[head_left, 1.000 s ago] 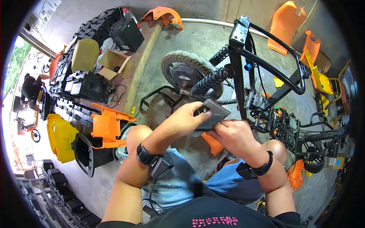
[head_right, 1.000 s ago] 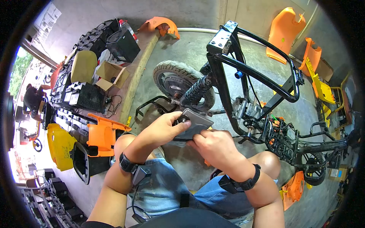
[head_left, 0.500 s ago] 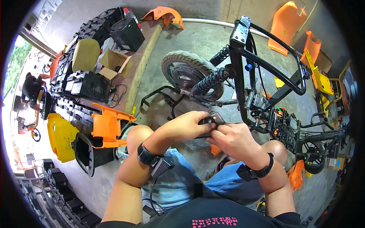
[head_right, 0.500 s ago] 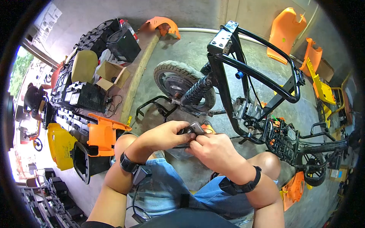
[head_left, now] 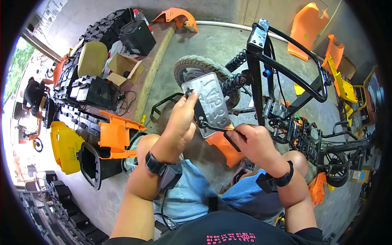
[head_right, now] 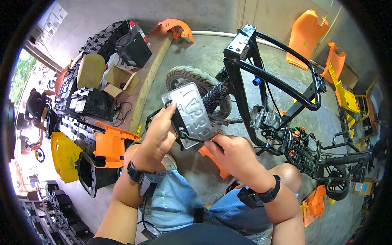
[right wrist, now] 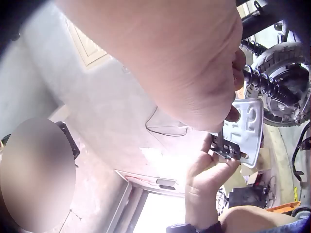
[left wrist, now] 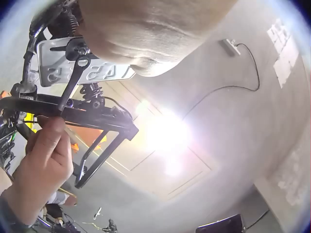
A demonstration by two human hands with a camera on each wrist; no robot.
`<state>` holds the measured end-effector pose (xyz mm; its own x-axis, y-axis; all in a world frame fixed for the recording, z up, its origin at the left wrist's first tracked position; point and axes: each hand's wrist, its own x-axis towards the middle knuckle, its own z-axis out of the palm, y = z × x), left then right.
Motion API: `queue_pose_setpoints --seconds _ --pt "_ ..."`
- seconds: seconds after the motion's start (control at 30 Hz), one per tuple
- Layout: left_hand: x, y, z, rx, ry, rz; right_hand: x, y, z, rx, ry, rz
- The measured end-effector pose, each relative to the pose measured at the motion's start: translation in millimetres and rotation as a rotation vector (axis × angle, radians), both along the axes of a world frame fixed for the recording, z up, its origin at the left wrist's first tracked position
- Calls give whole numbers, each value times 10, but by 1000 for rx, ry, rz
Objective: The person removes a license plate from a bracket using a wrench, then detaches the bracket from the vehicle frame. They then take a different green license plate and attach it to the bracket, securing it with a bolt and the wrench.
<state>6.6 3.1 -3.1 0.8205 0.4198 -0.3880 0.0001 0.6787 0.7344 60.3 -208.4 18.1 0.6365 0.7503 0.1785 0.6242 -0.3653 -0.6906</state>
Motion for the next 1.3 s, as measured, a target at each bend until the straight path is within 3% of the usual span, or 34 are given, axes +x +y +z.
queue_pose_setpoints --seconds 0.23,0.77,0.97,1.17,1.23,1.3 --pt "-5 -6 47 -151 -25 38 -7 28 49 -20 100 -45" --pt "-32 -30 170 -166 -38 -27 25 9 73 -146 204 -84" --pt "-29 -36 139 -131 -73 -141 47 6 85 -184 195 -80" --pt "-57 -84 138 131 0 -213 57 -18 -12 -168 42 -24" --pt "-76 -110 182 356 14 -383 53 -22 -36 -159 13 -1" --pt "-87 -126 184 393 -44 -421 41 -22 -44 -107 -67 53"
